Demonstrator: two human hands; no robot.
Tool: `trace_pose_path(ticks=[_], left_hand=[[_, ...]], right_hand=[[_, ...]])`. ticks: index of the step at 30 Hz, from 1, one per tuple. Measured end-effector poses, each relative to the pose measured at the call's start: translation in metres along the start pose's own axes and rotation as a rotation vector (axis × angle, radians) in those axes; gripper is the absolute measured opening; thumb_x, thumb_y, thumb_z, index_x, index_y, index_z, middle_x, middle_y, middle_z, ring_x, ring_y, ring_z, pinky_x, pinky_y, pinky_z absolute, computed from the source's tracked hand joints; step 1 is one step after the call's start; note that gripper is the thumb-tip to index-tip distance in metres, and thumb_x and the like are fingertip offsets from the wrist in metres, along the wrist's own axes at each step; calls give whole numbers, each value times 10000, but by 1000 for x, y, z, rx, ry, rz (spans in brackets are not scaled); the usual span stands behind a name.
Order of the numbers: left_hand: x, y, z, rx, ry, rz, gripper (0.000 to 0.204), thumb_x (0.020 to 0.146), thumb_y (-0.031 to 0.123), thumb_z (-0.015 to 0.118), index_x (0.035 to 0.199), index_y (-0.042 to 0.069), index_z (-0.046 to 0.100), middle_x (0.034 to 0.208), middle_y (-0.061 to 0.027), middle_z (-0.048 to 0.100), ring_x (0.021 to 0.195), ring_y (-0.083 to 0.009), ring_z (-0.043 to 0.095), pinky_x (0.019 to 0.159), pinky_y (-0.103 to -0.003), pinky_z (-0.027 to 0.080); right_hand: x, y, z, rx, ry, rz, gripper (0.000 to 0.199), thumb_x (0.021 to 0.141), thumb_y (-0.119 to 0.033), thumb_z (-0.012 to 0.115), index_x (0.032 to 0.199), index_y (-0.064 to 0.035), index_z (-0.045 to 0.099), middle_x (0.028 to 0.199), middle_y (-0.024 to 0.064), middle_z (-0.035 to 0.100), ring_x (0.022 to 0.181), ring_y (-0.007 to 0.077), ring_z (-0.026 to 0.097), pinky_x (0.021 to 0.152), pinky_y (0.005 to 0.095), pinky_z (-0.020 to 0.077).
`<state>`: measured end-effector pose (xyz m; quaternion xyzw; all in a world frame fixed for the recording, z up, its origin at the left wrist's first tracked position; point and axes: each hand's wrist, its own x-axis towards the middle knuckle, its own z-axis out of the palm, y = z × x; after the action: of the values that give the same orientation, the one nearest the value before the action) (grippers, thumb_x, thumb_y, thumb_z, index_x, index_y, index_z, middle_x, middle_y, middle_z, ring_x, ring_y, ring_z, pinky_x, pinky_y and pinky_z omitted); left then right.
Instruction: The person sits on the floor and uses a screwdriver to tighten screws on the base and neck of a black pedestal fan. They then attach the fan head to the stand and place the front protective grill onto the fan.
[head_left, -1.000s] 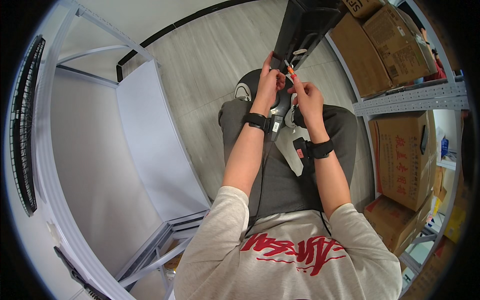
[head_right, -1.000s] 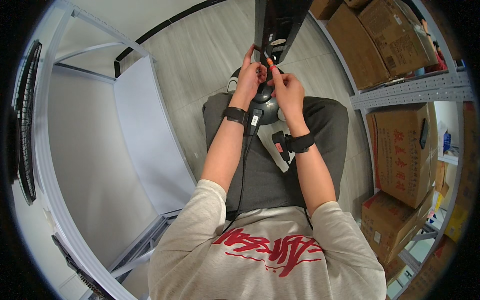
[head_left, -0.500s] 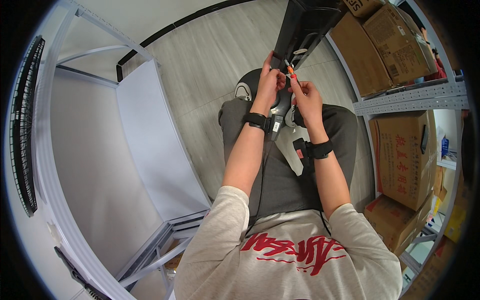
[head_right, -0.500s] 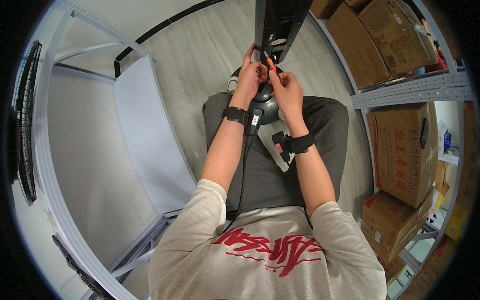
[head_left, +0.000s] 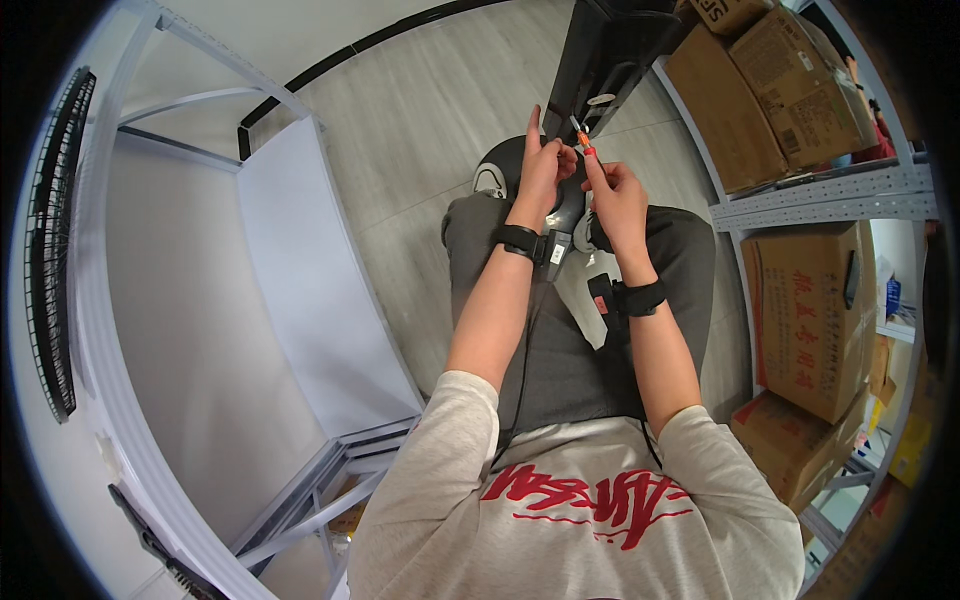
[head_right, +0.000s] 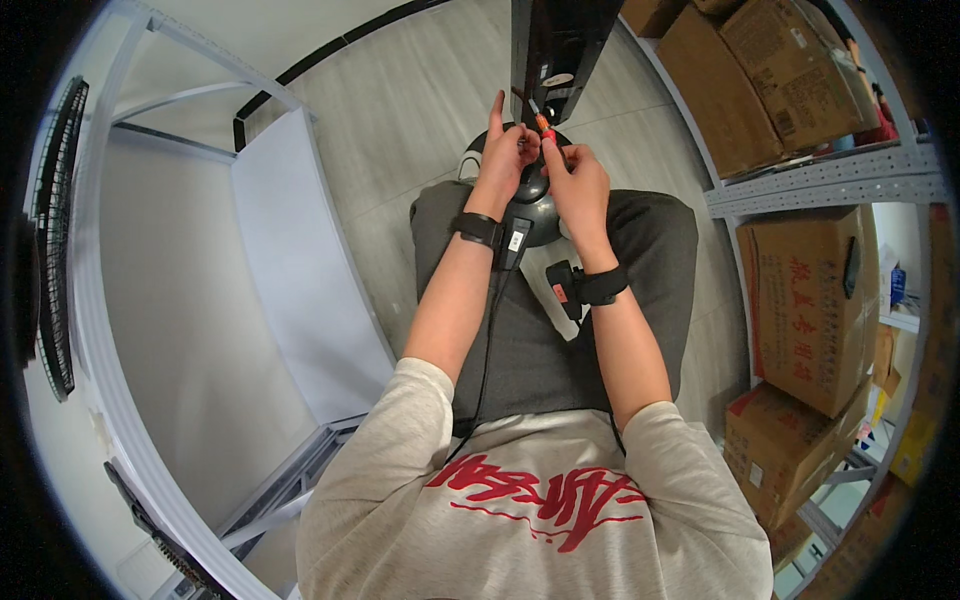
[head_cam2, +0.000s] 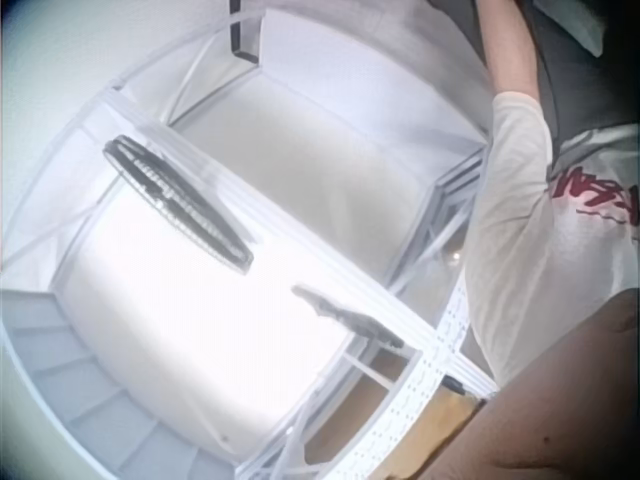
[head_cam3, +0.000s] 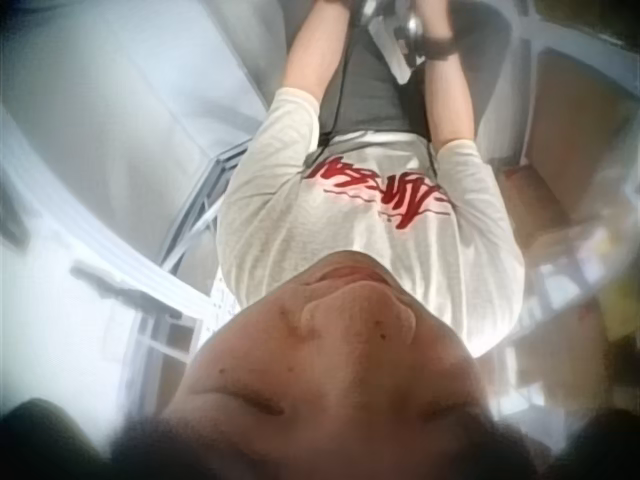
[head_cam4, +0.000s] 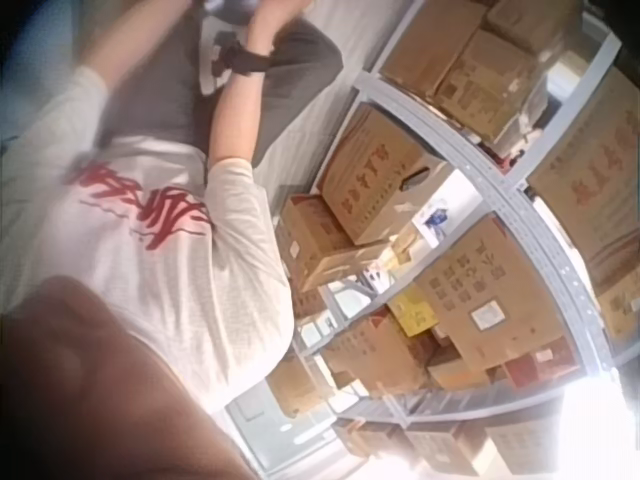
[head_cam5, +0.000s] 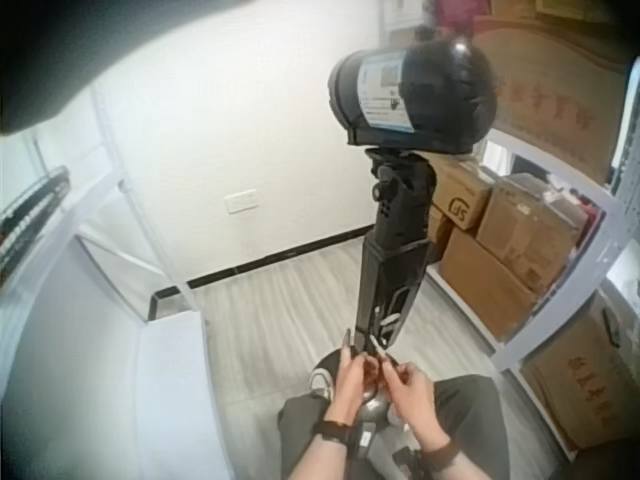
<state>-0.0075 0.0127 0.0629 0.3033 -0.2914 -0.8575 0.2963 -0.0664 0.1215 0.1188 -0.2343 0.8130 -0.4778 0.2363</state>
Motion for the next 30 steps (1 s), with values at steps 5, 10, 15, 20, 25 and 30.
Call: trace_pose_path(ticks=[5,10,15,20,25,30], left_hand=[[7,-19,-25,-61,86,6,198,1021,147,513,1164,11,505,831,-83,611,683,-141,543,591,-260,433],[2,-26,-26,-121,129,-74,194,1028,201,533,990,12,549,934,-151,664,711,-153,557,636,-274,465],[4,-36,-37,-201,92,-166,189,1038,186,486,1042,1,526,1122,-239,650,736,-158,557,658,-267,469],[3,-45,-44,-107,1,-164,175,1048,179,478,1078,16,533,1234,-249,625,719,-136,535,627,-251,452],[3,-44,-37,-55,31,-204,235,1019,260,574,1023,27,597,1067,-163,684,697,-114,513,585,-237,414],[7,-44,-32,13,-38,-257,256,1010,278,594,1008,22,605,1003,-134,678,692,-109,505,581,-227,414]], right_hand=[[-19,18,-3,-181,150,-186,391,899,-350,708,921,33,632,713,128,648,641,198,636,606,344,488],[-22,64,-26,-67,-33,-74,367,881,-332,736,914,21,640,727,110,662,626,171,603,601,320,475],[-22,84,-28,15,-133,-38,349,872,-315,747,903,14,636,702,96,649,596,148,564,580,307,460],[-20,95,-30,37,-116,-78,351,857,-307,759,903,14,627,683,105,625,586,177,563,579,316,456],[-19,96,-41,0,-81,-86,325,843,-276,772,881,10,621,669,73,604,597,153,540,583,304,445],[-15,104,-44,33,-51,-116,314,826,-259,787,867,7,626,667,71,603,601,145,541,592,302,448]])
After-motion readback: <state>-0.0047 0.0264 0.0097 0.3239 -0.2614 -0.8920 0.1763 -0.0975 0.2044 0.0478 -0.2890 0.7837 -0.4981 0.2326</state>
